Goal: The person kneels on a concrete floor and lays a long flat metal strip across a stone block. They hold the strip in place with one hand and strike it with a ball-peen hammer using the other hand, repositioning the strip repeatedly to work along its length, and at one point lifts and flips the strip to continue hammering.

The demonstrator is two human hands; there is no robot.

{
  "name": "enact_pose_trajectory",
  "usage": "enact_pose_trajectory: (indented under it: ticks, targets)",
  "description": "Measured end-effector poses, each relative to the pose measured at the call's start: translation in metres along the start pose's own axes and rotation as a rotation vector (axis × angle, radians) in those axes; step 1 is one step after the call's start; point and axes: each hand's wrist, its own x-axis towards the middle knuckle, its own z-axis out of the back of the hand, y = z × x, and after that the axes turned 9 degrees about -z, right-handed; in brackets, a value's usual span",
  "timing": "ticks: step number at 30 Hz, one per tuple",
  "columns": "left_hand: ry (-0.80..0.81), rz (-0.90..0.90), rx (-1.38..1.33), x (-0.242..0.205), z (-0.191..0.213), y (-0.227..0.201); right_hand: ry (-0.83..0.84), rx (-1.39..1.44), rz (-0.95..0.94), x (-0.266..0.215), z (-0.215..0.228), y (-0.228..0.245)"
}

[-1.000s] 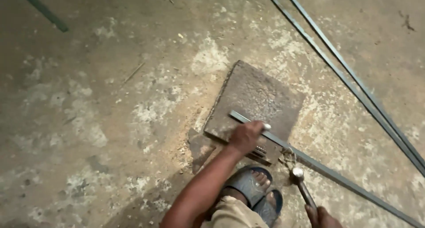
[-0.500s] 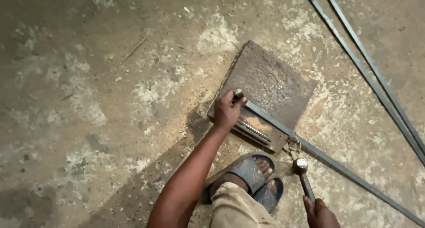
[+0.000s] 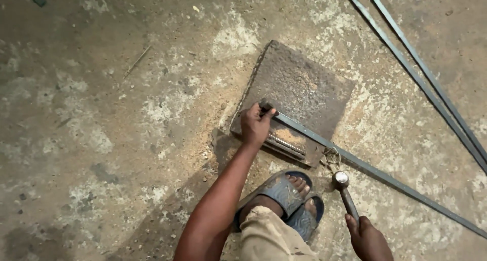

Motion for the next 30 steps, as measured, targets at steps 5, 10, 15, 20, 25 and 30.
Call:
enact_pose_trajectory:
  ticks: [5, 10, 15, 20, 25, 30]
  targets:
    - [0.018, -0.026, 0.001, 0.001, 0.001, -0.004, 0.012, -0.001, -0.009, -0.007, 0.005, 0.004]
    - [0.124, -0.075, 0.112, 0.003, 0.007, -0.018, 0.008, -0.008, 0.007, -0.004, -0.002, 0.001]
    - [0.223, -0.218, 0.172, 0.008, 0.01, -0.017, 0.026, 0.022, -0.001, -0.015, 0.014, 0.013]
    - [0.36, -0.324, 0.238, 0.013, 0.015, -0.036, 0.028, 0.115, 0.027, -0.02, 0.025, 0.01]
    - [0.455, -0.444, 0.335, 0.014, 0.013, -0.029, 0.241, 0.697, -0.004, -0.071, 0.082, 0.056]
    - [0.429, -0.542, 0.328, 0.012, 0.011, -0.019, 0.018, 1.049, 0.546, -0.121, 0.147, 0.101]
